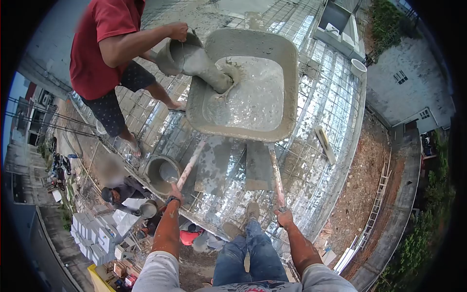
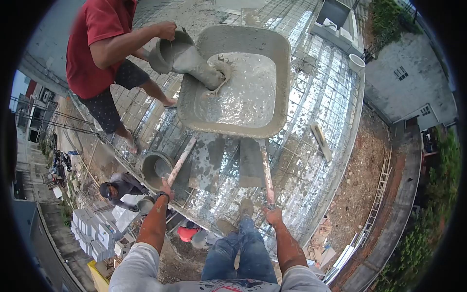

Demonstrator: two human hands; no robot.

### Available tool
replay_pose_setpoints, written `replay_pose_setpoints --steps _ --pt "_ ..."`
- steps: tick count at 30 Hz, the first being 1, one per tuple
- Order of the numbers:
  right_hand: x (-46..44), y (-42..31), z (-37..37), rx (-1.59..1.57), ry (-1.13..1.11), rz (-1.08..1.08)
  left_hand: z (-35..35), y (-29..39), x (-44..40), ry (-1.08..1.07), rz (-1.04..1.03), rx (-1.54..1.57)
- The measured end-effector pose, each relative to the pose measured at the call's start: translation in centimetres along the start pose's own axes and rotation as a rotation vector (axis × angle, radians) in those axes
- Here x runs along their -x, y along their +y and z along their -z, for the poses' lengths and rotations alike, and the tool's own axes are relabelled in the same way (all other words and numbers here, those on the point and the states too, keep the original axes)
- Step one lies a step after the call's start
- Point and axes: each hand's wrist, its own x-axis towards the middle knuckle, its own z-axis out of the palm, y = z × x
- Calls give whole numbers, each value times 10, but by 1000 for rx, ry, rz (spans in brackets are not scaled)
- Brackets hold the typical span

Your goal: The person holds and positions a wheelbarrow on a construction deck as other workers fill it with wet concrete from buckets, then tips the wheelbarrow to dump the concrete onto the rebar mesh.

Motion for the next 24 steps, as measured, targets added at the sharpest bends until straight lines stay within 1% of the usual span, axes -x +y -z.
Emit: replay_pose_setpoints --steps 2,3,4,5,6,7,8,9,10,12,13,16,17,20,24 --pt "-6 12 -5 76 22 -16 3 -3 31 103 -151 -1" --pt "-8 14 -6 -8 -22 -31 2 -7 47 178 -223 10" --pt "-15 19 -10 -24 29 0 7 -8 65 256 -294 18" --pt "-20 25 -15 -42 77 29 14 -8 83 178 -281 54" --pt "-13 21 -15 -54 82 33 6 -15 89 264 -306 28" --pt "-6 16 -14 -67 87 37 -16 -27 84 348 -331 1" --pt "7 2 -6 -17 105 4 -30 -38 86 428 -358 -28" --pt "21 -13 0 34 123 -34 -22 -40 96 283 -340 106" --pt "32 -26 5 86 141 -75 -18 -42 100 261 -339 116" --pt "51 -45 7 152 229 -84 -14 -46 107 208 -334 132" --pt "56 -46 6 159 216 -85 -15 -52 105 205 -380 147" --pt "56 -46 10 181 199 -72 -18 -59 94 164 -400 136" --pt "55 -47 11 195 195 -65 -20 -60 90 186 -421 97" --pt "57 -49 9 212 207 -34 -32 -64 77 252 -430 10" --pt "62 -56 9 267 241 -40 -18 -57 77 196 -395 -29"
